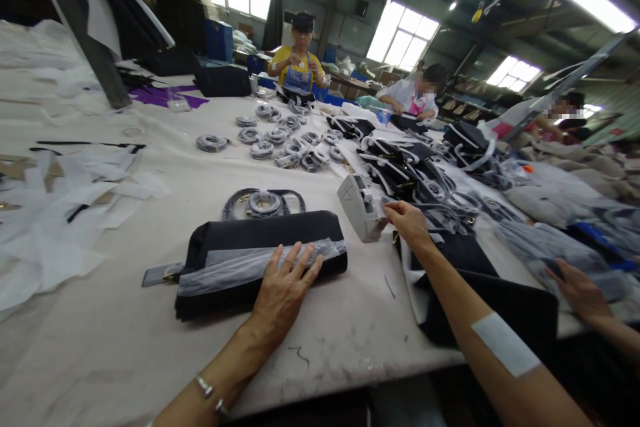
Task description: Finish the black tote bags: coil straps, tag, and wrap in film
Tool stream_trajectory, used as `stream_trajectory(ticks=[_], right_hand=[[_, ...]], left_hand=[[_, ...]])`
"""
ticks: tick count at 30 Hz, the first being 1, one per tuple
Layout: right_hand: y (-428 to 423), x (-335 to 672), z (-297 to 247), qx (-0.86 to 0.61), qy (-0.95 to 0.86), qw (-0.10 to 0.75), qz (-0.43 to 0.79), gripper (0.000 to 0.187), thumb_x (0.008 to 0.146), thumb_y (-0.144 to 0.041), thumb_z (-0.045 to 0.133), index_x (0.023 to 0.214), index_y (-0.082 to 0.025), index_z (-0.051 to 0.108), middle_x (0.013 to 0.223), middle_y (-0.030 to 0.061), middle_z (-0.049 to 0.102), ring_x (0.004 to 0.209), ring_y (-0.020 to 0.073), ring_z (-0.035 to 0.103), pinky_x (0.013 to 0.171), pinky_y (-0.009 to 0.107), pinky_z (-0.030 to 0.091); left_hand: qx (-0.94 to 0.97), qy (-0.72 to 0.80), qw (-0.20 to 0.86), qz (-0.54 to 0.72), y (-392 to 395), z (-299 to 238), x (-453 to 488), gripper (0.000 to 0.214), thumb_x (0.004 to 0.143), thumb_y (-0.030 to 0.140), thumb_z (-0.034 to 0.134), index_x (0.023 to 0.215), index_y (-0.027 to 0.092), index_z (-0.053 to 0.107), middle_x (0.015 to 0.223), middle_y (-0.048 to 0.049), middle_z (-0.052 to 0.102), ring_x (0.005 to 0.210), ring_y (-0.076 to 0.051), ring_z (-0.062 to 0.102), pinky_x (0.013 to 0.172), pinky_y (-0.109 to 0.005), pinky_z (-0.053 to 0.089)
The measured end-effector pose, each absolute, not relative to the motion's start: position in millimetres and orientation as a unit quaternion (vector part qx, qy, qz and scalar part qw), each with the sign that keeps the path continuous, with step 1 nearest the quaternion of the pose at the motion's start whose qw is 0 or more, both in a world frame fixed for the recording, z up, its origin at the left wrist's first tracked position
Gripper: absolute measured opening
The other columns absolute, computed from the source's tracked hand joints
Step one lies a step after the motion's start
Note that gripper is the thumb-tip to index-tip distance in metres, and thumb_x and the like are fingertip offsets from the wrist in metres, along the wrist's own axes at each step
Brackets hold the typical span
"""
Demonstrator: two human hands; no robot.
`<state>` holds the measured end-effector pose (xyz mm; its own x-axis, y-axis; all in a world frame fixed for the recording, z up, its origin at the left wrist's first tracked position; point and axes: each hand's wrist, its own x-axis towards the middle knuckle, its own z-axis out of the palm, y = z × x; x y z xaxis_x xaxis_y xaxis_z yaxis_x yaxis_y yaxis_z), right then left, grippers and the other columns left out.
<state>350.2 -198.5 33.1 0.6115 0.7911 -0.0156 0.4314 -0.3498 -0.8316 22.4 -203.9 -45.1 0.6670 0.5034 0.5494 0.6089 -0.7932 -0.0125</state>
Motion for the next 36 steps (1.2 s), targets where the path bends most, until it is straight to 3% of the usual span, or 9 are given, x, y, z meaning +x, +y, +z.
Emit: stream_trajectory(ticks=[4, 8, 13, 18, 23, 29, 32, 36], right_hand=[[-185.5, 373.1, 38.2, -0.819, -0.363, 0.368, 0.249, 0.032, 0.066, -0.046, 0.067, 0.071, -0.014, 0.067, 0.074, 0.0067, 0.069, 0.069, 0.0176, 0.061, 0.061, 0.028, 0.043], [-176.0, 372.3, 31.9, -0.818, -0.362, 0.344, 0.287, 0.035, 0.061, -0.048, 0.071, 0.072, -0.015, 0.069, 0.074, 0.0058, 0.07, 0.066, 0.0148, 0.058, 0.061, 0.027, 0.04], [-170.6, 365.0, 34.4, -0.803, -0.362, 0.386, 0.273, 0.032, 0.055, -0.045, 0.071, 0.065, -0.016, 0.064, 0.065, 0.0037, 0.065, 0.063, 0.015, 0.057, 0.06, 0.027, 0.04], [-192.3, 362.5, 50.5, -0.783, -0.371, 0.435, 0.245, 0.031, 0.061, -0.05, 0.061, 0.064, -0.02, 0.056, 0.064, 0.0028, 0.062, 0.06, 0.0143, 0.056, 0.059, 0.027, 0.044], [-219.6, 355.8, 38.6, -0.812, -0.368, 0.371, 0.26, 0.023, 0.058, -0.041, 0.062, 0.055, -0.02, 0.054, 0.054, 0.0025, 0.057, 0.049, 0.0138, 0.052, 0.05, 0.027, 0.043], [-222.0, 352.3, 27.5, -0.833, -0.4, 0.291, 0.249, 0.022, 0.058, -0.035, 0.065, 0.047, -0.021, 0.053, 0.043, -0.0002, 0.051, 0.051, 0.0161, 0.053, 0.052, 0.027, 0.041], [-225.7, 343.7, 37.8, -0.822, -0.438, 0.266, 0.248, 0.022, 0.062, -0.038, 0.065, 0.052, -0.02, 0.059, 0.049, -0.0002, 0.056, 0.057, 0.0168, 0.055, 0.058, 0.027, 0.042], [-230.4, 305.6, 58.1, -0.754, -0.534, 0.244, 0.294, 0.029, 0.071, -0.047, 0.063, 0.073, -0.018, 0.068, 0.068, 0.001, 0.065, 0.067, 0.0155, 0.057, 0.068, 0.026, 0.045]], left_hand=[[-0.907, -0.31, 0.096, -0.269, -204.3, -43.8, 22.7, 0.046, 0.093, 0.011, 0.041, 0.133, 0.029, 0.054, 0.14, -0.0025, 0.054, 0.128, -0.027, 0.049, 0.107, -0.052, 0.037], [-0.905, -0.31, 0.097, -0.276, -204.5, -44.8, 23.1, 0.045, 0.094, 0.012, 0.041, 0.132, 0.03, 0.054, 0.14, -0.0018, 0.054, 0.129, -0.026, 0.049, 0.107, -0.052, 0.036], [-0.905, -0.313, 0.099, -0.269, -204.8, -44.2, 22.9, 0.045, 0.094, 0.012, 0.041, 0.132, 0.03, 0.054, 0.14, -0.0022, 0.054, 0.129, -0.026, 0.049, 0.107, -0.051, 0.036], [-0.904, -0.313, 0.099, -0.274, -205.3, -43.3, 22.4, 0.043, 0.095, 0.015, 0.042, 0.133, 0.031, 0.054, 0.14, -0.0021, 0.054, 0.128, -0.025, 0.049, 0.107, -0.051, 0.037], [-0.903, -0.312, 0.1, -0.28, -204.6, -44.6, 22.8, 0.041, 0.095, 0.015, 0.041, 0.131, 0.029, 0.056, 0.138, -0.0023, 0.056, 0.127, -0.027, 0.05, 0.106, -0.051, 0.037], [-0.905, -0.318, 0.095, -0.267, -205.6, -44.0, 23.3, 0.041, 0.095, 0.017, 0.043, 0.133, 0.029, 0.054, 0.14, -0.0028, 0.054, 0.128, -0.026, 0.049, 0.107, -0.052, 0.036], [-0.906, -0.316, 0.095, -0.266, -206.2, -44.1, 23.3, 0.039, 0.096, 0.019, 0.044, 0.132, 0.03, 0.054, 0.139, -0.0021, 0.055, 0.127, -0.026, 0.05, 0.106, -0.051, 0.037], [-0.908, -0.32, 0.087, -0.255, -206.8, -43.4, 23.7, 0.039, 0.096, 0.021, 0.044, 0.134, 0.03, 0.052, 0.141, -0.0034, 0.052, 0.129, -0.026, 0.048, 0.107, -0.052, 0.036]])
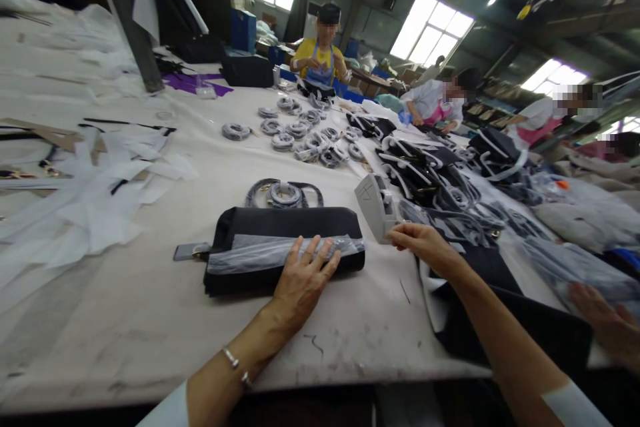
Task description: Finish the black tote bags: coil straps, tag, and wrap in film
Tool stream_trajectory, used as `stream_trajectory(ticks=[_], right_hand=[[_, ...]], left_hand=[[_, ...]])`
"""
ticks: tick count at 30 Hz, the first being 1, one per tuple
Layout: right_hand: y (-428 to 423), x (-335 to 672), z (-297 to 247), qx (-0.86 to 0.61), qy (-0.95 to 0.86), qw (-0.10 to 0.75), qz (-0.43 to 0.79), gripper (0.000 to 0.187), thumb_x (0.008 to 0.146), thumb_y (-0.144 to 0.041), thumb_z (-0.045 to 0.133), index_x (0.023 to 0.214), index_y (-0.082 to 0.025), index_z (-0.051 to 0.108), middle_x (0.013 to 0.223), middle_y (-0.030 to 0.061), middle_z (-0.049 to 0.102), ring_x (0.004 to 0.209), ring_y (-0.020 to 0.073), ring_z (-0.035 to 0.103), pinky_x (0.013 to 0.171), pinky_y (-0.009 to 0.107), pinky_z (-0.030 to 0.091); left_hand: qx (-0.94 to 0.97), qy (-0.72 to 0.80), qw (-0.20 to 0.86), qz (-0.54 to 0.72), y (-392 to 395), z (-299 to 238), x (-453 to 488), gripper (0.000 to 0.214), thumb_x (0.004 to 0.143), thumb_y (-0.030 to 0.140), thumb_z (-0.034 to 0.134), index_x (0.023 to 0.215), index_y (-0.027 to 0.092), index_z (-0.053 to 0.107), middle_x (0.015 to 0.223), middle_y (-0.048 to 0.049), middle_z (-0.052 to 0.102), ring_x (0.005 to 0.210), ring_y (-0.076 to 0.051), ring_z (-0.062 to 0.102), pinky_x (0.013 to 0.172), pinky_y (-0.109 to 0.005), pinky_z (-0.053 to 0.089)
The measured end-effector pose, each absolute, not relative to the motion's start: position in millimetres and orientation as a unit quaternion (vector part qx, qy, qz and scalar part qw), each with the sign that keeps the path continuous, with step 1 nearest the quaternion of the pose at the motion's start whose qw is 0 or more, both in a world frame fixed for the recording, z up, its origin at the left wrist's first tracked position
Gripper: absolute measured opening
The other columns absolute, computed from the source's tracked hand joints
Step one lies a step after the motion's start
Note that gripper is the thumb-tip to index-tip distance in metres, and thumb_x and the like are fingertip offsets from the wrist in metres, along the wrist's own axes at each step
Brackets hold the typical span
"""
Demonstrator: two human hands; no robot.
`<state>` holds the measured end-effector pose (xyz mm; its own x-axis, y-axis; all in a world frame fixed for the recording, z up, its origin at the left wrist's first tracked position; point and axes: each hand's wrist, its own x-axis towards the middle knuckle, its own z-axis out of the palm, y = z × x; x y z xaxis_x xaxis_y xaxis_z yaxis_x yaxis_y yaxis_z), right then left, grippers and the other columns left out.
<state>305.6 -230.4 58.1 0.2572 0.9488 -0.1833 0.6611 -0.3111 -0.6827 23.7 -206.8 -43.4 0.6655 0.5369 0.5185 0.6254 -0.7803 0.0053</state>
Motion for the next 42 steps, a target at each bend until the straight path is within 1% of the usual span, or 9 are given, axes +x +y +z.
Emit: stream_trajectory(ticks=[4, 10, 16, 20, 29, 32, 35, 38, 42], right_hand=[[-221.2, 251.4, 69.8, -0.693, -0.626, 0.155, 0.322, 0.03, 0.076, -0.046, 0.06, 0.076, -0.017, 0.069, 0.067, 0.001, 0.064, 0.063, 0.0144, 0.055, 0.06, 0.024, 0.041], [-196.1, 210.9, 61.7, -0.699, -0.693, -0.032, 0.173, 0.016, 0.074, -0.031, 0.061, 0.061, -0.02, 0.065, 0.059, 0.0003, 0.063, 0.059, 0.0138, 0.055, 0.054, 0.024, 0.033], [-181.4, 211.1, 61.0, -0.719, -0.673, -0.085, 0.15, 0.014, 0.067, -0.033, 0.069, 0.059, -0.022, 0.065, 0.056, 0.0024, 0.061, 0.059, 0.0174, 0.057, 0.054, 0.026, 0.032], [-172.0, 221.5, 60.0, -0.731, -0.665, -0.088, 0.126, 0.029, 0.059, -0.044, 0.079, 0.059, -0.02, 0.062, 0.057, 0.0057, 0.06, 0.064, 0.0227, 0.059, 0.057, 0.029, 0.032], [-188.9, 297.0, 38.5, -0.732, -0.621, 0.085, 0.267, 0.042, 0.061, -0.054, 0.077, 0.08, -0.018, 0.068, 0.067, 0.0023, 0.068, 0.062, 0.0177, 0.062, 0.056, 0.026, 0.044], [-187.8, 299.6, 28.6, -0.733, -0.599, 0.171, 0.274, 0.059, 0.078, -0.062, 0.058, 0.115, -0.016, 0.062, 0.101, 0.0103, 0.071, 0.086, 0.0217, 0.068, 0.069, 0.029, 0.053], [-177.4, 275.2, 5.0, -0.727, -0.57, 0.305, 0.233, 0.066, 0.092, -0.064, 0.027, 0.14, -0.02, 0.041, 0.135, 0.0127, 0.056, 0.115, 0.0218, 0.059, 0.089, 0.035, 0.052], [-167.9, 247.5, -22.9, -0.715, -0.545, 0.395, 0.188, 0.07, 0.09, -0.068, 0.029, 0.138, -0.019, 0.046, 0.139, 0.0123, 0.053, 0.126, 0.0253, 0.051, 0.106, 0.043, 0.04], [-168.7, 239.5, -32.3, -0.713, -0.556, 0.39, 0.175, 0.072, 0.089, -0.069, 0.03, 0.132, -0.015, 0.052, 0.134, 0.0149, 0.057, 0.125, 0.0287, 0.051, 0.107, 0.045, 0.037]], left_hand=[[-0.911, -0.32, 0.083, -0.245, -207.9, -42.2, 23.5, 0.04, 0.097, 0.021, 0.043, 0.135, 0.028, 0.049, 0.142, -0.0043, 0.051, 0.129, -0.027, 0.048, 0.107, -0.053, 0.036], [-0.912, -0.318, 0.081, -0.245, -208.1, -43.0, 23.4, 0.04, 0.097, 0.022, 0.042, 0.137, 0.029, 0.048, 0.143, -0.004, 0.05, 0.13, -0.027, 0.046, 0.107, -0.053, 0.035], [-0.913, -0.318, 0.072, -0.247, -207.6, -44.3, 24.2, 0.039, 0.098, 0.022, 0.042, 0.135, 0.029, 0.049, 0.143, -0.0037, 0.05, 0.131, -0.027, 0.046, 0.108, -0.054, 0.035], [-0.913, -0.318, 0.069, -0.248, -207.5, -47.3, 25.3, 0.04, 0.097, 0.024, 0.043, 0.137, 0.027, 0.048, 0.144, -0.0046, 0.049, 0.132, -0.028, 0.044, 0.109, -0.055, 0.034], [-0.911, -0.313, 0.073, -0.259, -206.4, -44.0, 24.0, 0.037, 0.097, 0.022, 0.043, 0.133, 0.028, 0.051, 0.14, -0.0042, 0.053, 0.129, -0.028, 0.048, 0.107, -0.054, 0.036], [-0.91, -0.315, 0.075, -0.26, -206.4, -42.5, 23.4, 0.036, 0.097, 0.023, 0.043, 0.132, 0.028, 0.052, 0.141, -0.0042, 0.053, 0.128, -0.028, 0.049, 0.106, -0.054, 0.037], [-0.911, -0.314, 0.078, -0.257, -206.7, -42.2, 23.5, 0.037, 0.098, 0.022, 0.041, 0.132, 0.028, 0.053, 0.14, -0.0041, 0.054, 0.128, -0.028, 0.049, 0.106, -0.054, 0.037], [-0.911, -0.313, 0.081, -0.257, -206.7, -41.9, 24.0, 0.037, 0.098, 0.022, 0.04, 0.132, 0.028, 0.052, 0.14, -0.0038, 0.053, 0.129, -0.028, 0.048, 0.106, -0.054, 0.037], [-0.911, -0.316, 0.082, -0.252, -207.0, -41.9, 23.4, 0.037, 0.099, 0.022, 0.039, 0.133, 0.029, 0.051, 0.141, -0.004, 0.052, 0.128, -0.028, 0.048, 0.107, -0.054, 0.036]])
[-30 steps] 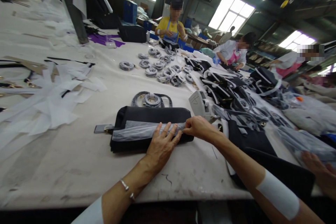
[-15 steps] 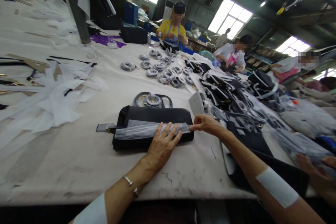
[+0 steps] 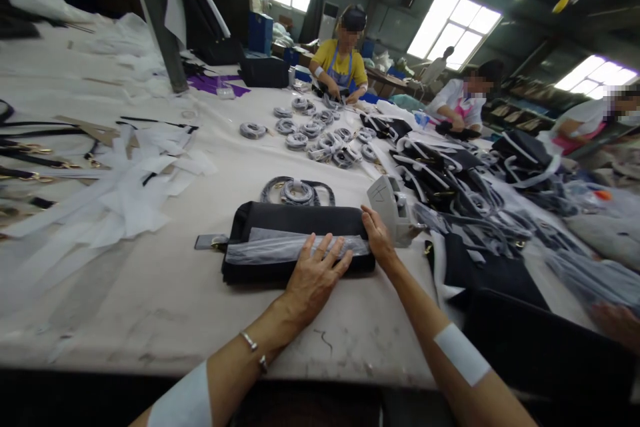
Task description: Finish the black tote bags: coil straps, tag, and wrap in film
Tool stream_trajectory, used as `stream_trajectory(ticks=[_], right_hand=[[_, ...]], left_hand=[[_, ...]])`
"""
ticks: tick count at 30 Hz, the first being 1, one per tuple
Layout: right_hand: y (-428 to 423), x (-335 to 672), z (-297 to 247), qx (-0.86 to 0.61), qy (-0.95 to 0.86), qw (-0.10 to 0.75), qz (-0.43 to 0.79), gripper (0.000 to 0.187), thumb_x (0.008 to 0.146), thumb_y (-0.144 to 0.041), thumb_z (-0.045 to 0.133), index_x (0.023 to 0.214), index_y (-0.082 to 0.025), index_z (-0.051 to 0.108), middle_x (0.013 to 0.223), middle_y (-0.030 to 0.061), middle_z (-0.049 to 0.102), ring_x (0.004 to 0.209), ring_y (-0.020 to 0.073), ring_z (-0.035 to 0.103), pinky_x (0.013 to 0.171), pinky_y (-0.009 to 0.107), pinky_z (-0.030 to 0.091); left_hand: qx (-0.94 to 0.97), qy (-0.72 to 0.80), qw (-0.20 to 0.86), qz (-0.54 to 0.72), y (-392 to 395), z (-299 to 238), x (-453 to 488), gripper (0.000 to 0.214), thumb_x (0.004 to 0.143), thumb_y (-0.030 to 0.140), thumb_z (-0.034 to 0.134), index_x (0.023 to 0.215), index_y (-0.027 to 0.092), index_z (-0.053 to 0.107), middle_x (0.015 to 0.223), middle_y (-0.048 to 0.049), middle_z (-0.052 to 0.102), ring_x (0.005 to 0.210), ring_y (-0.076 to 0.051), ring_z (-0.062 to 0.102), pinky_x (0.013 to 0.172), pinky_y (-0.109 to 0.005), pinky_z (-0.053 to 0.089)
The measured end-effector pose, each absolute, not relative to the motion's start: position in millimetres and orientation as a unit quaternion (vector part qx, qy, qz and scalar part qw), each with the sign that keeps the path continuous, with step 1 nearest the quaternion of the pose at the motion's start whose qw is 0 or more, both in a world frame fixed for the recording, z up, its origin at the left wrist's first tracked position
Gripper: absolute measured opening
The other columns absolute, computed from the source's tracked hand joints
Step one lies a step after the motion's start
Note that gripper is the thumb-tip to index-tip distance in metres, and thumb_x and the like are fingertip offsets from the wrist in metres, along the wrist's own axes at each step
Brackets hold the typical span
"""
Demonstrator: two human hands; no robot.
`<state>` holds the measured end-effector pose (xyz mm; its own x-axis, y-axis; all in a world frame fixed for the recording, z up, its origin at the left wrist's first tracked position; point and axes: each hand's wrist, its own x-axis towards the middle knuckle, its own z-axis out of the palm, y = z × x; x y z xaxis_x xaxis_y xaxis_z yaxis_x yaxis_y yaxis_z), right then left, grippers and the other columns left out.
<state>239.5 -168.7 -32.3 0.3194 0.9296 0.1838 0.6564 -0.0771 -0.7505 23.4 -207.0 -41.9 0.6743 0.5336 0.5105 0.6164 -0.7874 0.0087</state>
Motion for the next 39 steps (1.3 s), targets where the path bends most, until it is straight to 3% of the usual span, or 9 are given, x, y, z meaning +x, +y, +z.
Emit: stream_trajectory(ticks=[4, 9, 13, 15, 19, 24, 34, 39], right_hand=[[-172.0, 234.6, -13.3, -0.704, -0.602, 0.358, 0.119, 0.067, 0.09, -0.062, 0.039, 0.139, -0.015, 0.046, 0.138, 0.0166, 0.053, 0.126, 0.0322, 0.048, 0.108, 0.051, 0.034], [-167.4, 197.0, -10.5, -0.671, -0.713, 0.189, -0.076, 0.053, 0.098, -0.046, 0.032, 0.14, -0.017, 0.045, 0.14, 0.0135, 0.052, 0.131, 0.0282, 0.044, 0.109, 0.048, 0.03], [-162.6, 183.8, -22.6, -0.669, -0.722, 0.108, -0.137, 0.049, 0.098, -0.044, 0.033, 0.133, -0.016, 0.052, 0.138, 0.0133, 0.055, 0.13, 0.0286, 0.045, 0.109, 0.047, 0.029], [-160.9, 185.3, -24.9, -0.668, -0.723, 0.1, -0.144, 0.049, 0.098, -0.045, 0.033, 0.133, -0.016, 0.052, 0.137, 0.0122, 0.055, 0.129, 0.0288, 0.046, 0.108, 0.047, 0.03], [-159.3, 188.7, -23.7, -0.677, -0.717, 0.088, -0.142, 0.05, 0.098, -0.047, 0.034, 0.134, -0.017, 0.052, 0.137, 0.0104, 0.056, 0.129, 0.0287, 0.046, 0.108, 0.047, 0.03], [-158.2, 187.6, -23.0, -0.68, -0.717, 0.079, -0.132, 0.05, 0.098, -0.047, 0.035, 0.134, -0.017, 0.052, 0.137, 0.0109, 0.056, 0.129, 0.0286, 0.046, 0.108, 0.048, 0.031], [-157.4, 188.0, -24.8, -0.674, -0.722, 0.093, -0.126, 0.051, 0.097, -0.048, 0.037, 0.134, -0.017, 0.052, 0.136, 0.0118, 0.056, 0.126, 0.03, 0.047, 0.106, 0.048, 0.03], [-157.9, 187.4, -25.8, -0.671, -0.723, 0.107, -0.125, 0.051, 0.096, -0.048, 0.039, 0.133, -0.016, 0.052, 0.136, 0.0133, 0.056, 0.128, 0.0314, 0.045, 0.107, 0.05, 0.028]], left_hand=[[-0.912, -0.316, 0.087, -0.247, -208.8, -43.9, 22.9, 0.037, 0.099, 0.024, 0.038, 0.134, 0.029, 0.05, 0.144, -0.0045, 0.049, 0.131, -0.027, 0.046, 0.108, -0.054, 0.034], [-0.914, -0.317, 0.104, -0.231, -209.4, -43.5, 25.4, 0.04, 0.099, 0.022, 0.035, 0.138, 0.021, 0.045, 0.146, -0.0081, 0.046, 0.132, -0.028, 0.043, 0.109, -0.053, 0.032], [-0.932, -0.282, 0.078, -0.213, -202.2, -34.1, 5.9, 0.053, 0.095, 0.042, 0.046, 0.137, 0.009, 0.043, 0.141, -0.0152, 0.049, 0.133, -0.028, 0.041, 0.111, -0.049, 0.03], [-0.933, -0.283, 0.052, -0.215, -195.2, -25.7, -19.0, 0.054, 0.092, 0.047, 0.051, 0.133, 0.011, 0.047, 0.138, -0.0142, 0.052, 0.13, -0.026, 0.044, 0.109, -0.044, 0.034], [-0.904, -0.364, 0.003, -0.225, -177.1, -1.0, -83.9, 0.019, 0.095, 0.025, 0.049, 0.109, 0.017, 0.061, 0.112, -0.0062, 0.066, 0.106, -0.019, 0.058, 0.096, -0.034, 0.043], [-0.897, -0.411, -0.052, -0.157, -160.0, 31.8, -128.6, 0.009, 0.091, 0.024, 0.056, 0.09, 0.02, 0.064, 0.098, -0.0024, 0.065, 0.094, -0.018, 0.057, 0.085, -0.03, 0.045], [-0.896, -0.427, -0.112, -0.053, -139.7, 50.5, -113.3, 0.01, 0.08, 0.03, 0.066, 0.082, 0.021, 0.061, 0.089, -0.0011, 0.064, 0.086, -0.019, 0.057, 0.066, -0.026, 0.041], [-0.886, -0.41, -0.217, 0.027, -123.7, 58.8, -113.9, 0.011, 0.075, 0.029, 0.063, 0.068, 0.021, 0.059, 0.07, 0.0017, 0.061, 0.067, -0.015, 0.055, 0.054, -0.025, 0.032]])
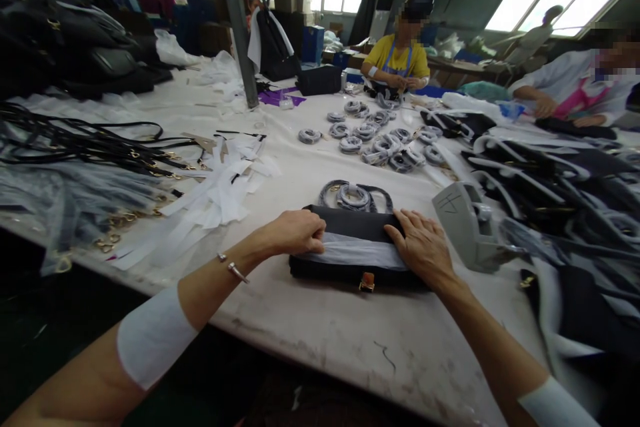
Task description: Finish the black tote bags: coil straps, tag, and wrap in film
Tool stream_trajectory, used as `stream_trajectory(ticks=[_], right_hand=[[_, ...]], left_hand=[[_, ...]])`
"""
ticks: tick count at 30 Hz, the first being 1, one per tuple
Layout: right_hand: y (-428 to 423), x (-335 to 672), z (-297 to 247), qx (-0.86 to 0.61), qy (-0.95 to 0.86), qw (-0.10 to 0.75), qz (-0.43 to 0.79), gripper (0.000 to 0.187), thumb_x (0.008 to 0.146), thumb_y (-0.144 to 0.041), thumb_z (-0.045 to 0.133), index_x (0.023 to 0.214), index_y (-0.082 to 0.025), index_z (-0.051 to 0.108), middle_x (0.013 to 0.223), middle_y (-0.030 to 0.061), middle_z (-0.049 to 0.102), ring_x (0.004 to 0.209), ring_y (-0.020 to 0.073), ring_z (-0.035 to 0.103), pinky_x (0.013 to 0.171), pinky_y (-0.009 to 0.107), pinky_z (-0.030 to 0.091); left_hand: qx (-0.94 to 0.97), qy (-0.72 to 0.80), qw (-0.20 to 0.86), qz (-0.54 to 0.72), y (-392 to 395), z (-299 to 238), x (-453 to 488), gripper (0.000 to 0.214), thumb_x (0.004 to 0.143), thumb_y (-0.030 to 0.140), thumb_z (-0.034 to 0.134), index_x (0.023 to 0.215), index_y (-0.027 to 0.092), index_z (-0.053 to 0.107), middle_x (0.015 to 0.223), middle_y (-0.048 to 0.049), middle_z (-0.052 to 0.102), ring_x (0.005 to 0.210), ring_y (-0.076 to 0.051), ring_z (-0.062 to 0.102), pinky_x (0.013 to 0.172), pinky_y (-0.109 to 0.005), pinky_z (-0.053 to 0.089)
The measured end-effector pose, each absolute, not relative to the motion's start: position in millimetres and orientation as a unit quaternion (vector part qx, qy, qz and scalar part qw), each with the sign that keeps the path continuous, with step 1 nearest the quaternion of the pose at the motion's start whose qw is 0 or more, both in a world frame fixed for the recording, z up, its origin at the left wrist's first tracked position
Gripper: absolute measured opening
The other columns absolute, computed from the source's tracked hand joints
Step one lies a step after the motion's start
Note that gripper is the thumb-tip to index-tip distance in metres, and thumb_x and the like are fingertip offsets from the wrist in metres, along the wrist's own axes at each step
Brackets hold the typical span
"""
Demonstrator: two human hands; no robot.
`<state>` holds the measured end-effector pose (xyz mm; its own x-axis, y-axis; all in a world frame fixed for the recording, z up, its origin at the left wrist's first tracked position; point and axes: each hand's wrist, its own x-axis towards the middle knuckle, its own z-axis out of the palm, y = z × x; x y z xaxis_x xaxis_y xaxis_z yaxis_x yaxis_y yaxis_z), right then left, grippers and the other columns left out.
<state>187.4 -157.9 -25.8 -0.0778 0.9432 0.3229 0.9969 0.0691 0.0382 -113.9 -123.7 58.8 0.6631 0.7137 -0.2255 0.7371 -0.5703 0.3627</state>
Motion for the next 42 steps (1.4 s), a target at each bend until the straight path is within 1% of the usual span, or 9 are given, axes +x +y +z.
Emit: stream_trajectory(ticks=[4, 9, 11, 15, 26, 31, 34, 37, 42], right_hand=[[-156.9, 186.7, -24.5, -0.675, -0.721, 0.1, -0.117, 0.049, 0.096, -0.047, 0.038, 0.133, -0.017, 0.052, 0.135, 0.012, 0.057, 0.128, 0.0301, 0.045, 0.107, 0.048, 0.027], [-156.3, 186.1, -23.9, -0.679, -0.719, 0.102, -0.112, 0.048, 0.097, -0.048, 0.038, 0.131, -0.017, 0.054, 0.134, 0.0111, 0.058, 0.127, 0.0305, 0.046, 0.106, 0.048, 0.029], [-156.1, 185.8, -24.3, -0.678, -0.719, 0.106, -0.114, 0.048, 0.096, -0.048, 0.039, 0.13, -0.018, 0.055, 0.134, 0.0112, 0.058, 0.127, 0.0304, 0.046, 0.106, 0.048, 0.028], [-156.4, 185.0, -24.2, -0.678, -0.718, 0.112, -0.111, 0.048, 0.096, -0.049, 0.039, 0.13, -0.018, 0.055, 0.135, 0.0114, 0.058, 0.126, 0.0306, 0.047, 0.107, 0.049, 0.028], [-159.8, 182.3, -22.5, -0.676, -0.716, 0.136, -0.111, 0.048, 0.096, -0.047, 0.04, 0.131, -0.018, 0.054, 0.136, 0.0122, 0.057, 0.128, 0.0312, 0.045, 0.109, 0.051, 0.026], [-159.0, 183.6, -23.3, -0.681, -0.712, 0.13, -0.114, 0.048, 0.096, -0.047, 0.039, 0.131, -0.019, 0.055, 0.136, 0.0116, 0.056, 0.127, 0.0306, 0.045, 0.108, 0.049, 0.027], [-159.6, 184.7, -22.7, -0.685, -0.709, 0.13, -0.108, 0.048, 0.096, -0.047, 0.039, 0.132, -0.018, 0.054, 0.137, 0.012, 0.056, 0.128, 0.0305, 0.045, 0.108, 0.049, 0.027], [-161.6, 182.9, -21.5, -0.684, -0.709, 0.133, -0.107, 0.048, 0.096, -0.047, 0.04, 0.132, -0.018, 0.054, 0.137, 0.0123, 0.056, 0.129, 0.0308, 0.044, 0.108, 0.05, 0.027], [-161.6, 179.3, -19.0, -0.677, -0.714, 0.15, -0.1, 0.045, 0.096, -0.047, 0.04, 0.13, -0.02, 0.055, 0.135, 0.0112, 0.057, 0.128, 0.0303, 0.045, 0.109, 0.051, 0.026]], left_hand=[[0.885, 0.375, 0.275, 0.002, -120.6, 55.9, -118.6, 0.012, 0.082, 0.029, 0.056, 0.074, 0.02, 0.056, 0.071, 0.0029, 0.058, 0.066, -0.014, 0.053, 0.057, -0.024, 0.036], [0.916, 0.359, 0.147, 0.098, -129.3, 39.2, -113.5, 0.006, 0.09, 0.02, 0.046, 0.087, 0.019, 0.051, 0.101, -0.0051, 0.057, 0.086, -0.016, 0.055, 0.08, -0.027, 0.044], [0.91, 0.385, 0.131, 0.082, -129.5, 34.6, -111.6, 0.007, 0.091, 0.019, 0.044, 0.085, 0.02, 0.048, 0.091, -0.0037, 0.058, 0.082, -0.017, 0.055, 0.077, -0.028, 0.044], [0.867, 0.43, 0.242, 0.071, -127.3, 34.7, -113.7, 0.01, 0.092, 0.026, 0.044, 0.083, 0.022, 0.044, 0.069, 0.0034, 0.052, 0.064, -0.015, 0.052, 0.061, -0.025, 0.039], [0.852, 0.47, 0.215, 0.076, -131.1, 27.8, -126.1, 0.027, 0.079, 0.042, 0.065, 0.092, 0.021, 0.053, 0.068, 0.0051, 0.058, 0.065, -0.015, 0.057, 0.063, -0.026, 0.039], [0.851, 0.496, 0.085, 0.153, -146.2, 33.4, -122.6, 0.036, 0.081, 0.044, 0.065, 0.106, 0.02, 0.057, 0.112, -0.0086, 0.063, 0.104, -0.026, 0.058, 0.089, -0.04, 0.045], [0.892, 0.407, -0.038, 0.193, -164.1, 28.2, -103.4, 0.062, 0.084, 0.049, 0.062, 0.134, 0.016, 0.045, 0.145, -0.0162, 0.043, 0.137, -0.032, 0.034, 0.111, -0.05, 0.028], [0.929, 0.323, -0.102, 0.147, -172.2, 7.5, -88.0, 0.076, 0.085, 0.057, 0.056, 0.146, 0.019, 0.032, 0.151, -0.0132, 0.037, 0.143, -0.029, 0.025, 0.116, -0.052, 0.016], [0.93, 0.334, -0.098, 0.117, -163.0, -19.8, -86.3, 0.064, 0.092, 0.054, 0.046, 0.145, 0.022, 0.035, 0.15, -0.0104, 0.04, 0.14, -0.025, 0.033, 0.116, -0.051, 0.02]])
